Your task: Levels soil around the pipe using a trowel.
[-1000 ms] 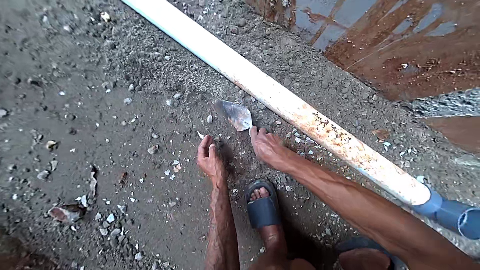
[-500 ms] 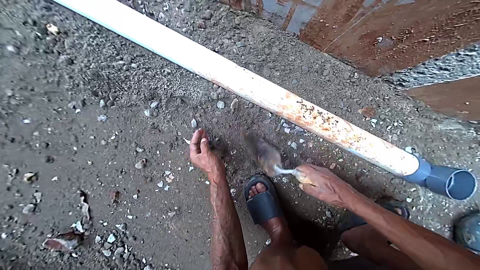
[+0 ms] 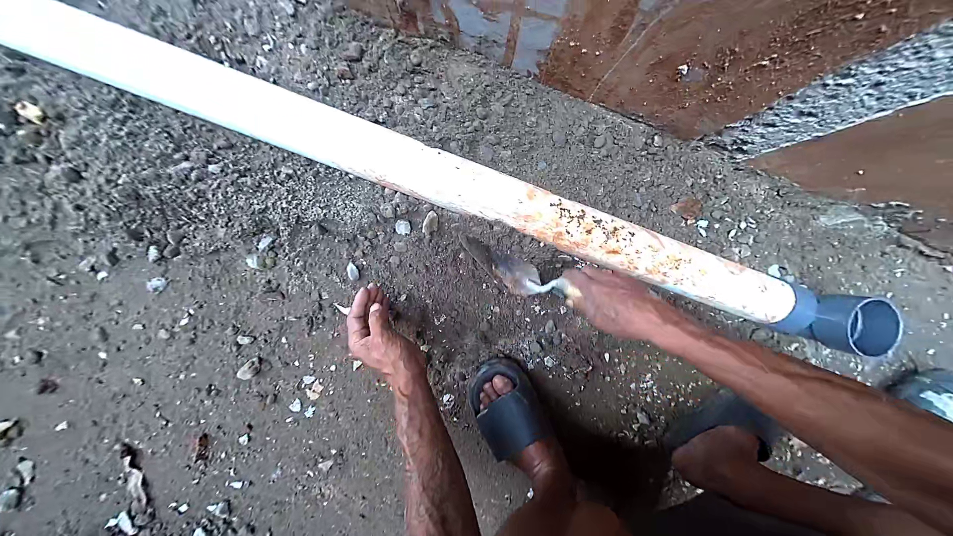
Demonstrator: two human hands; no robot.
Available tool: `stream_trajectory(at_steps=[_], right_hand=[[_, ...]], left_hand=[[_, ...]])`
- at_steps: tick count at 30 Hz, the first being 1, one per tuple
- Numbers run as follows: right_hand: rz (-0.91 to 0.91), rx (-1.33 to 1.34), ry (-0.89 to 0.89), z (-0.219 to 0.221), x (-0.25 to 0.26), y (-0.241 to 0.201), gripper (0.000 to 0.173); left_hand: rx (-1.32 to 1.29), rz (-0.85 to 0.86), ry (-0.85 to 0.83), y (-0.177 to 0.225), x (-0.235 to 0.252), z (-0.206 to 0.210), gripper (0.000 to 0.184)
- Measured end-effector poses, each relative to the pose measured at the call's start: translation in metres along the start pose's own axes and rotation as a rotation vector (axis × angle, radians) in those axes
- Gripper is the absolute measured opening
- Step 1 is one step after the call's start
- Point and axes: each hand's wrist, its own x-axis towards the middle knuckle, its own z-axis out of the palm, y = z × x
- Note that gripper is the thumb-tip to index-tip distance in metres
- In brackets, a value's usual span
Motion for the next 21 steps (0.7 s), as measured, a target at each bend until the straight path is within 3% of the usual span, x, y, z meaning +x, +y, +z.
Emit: stream_trajectory(at_steps=[9, 13, 21], right_hand=[[-0.037, 0.016, -0.068, -0.003, -0.027, 0.008, 0.049], [0.028, 0.028, 0.002, 0.012, -0.035, 0.048, 0.048], [0.037, -0.003, -0.026, 0.009, -0.062, 0.076, 0.052]], left_hand=[[0.038, -0.021, -0.026, 0.003, -0.006, -0.008, 0.033], [0.041, -0.033, -0.03, 0.004, -0.007, -0.011, 0.034], [0.025, -0.035, -0.041, 0.016, -0.011, 0.0, 0.034]])
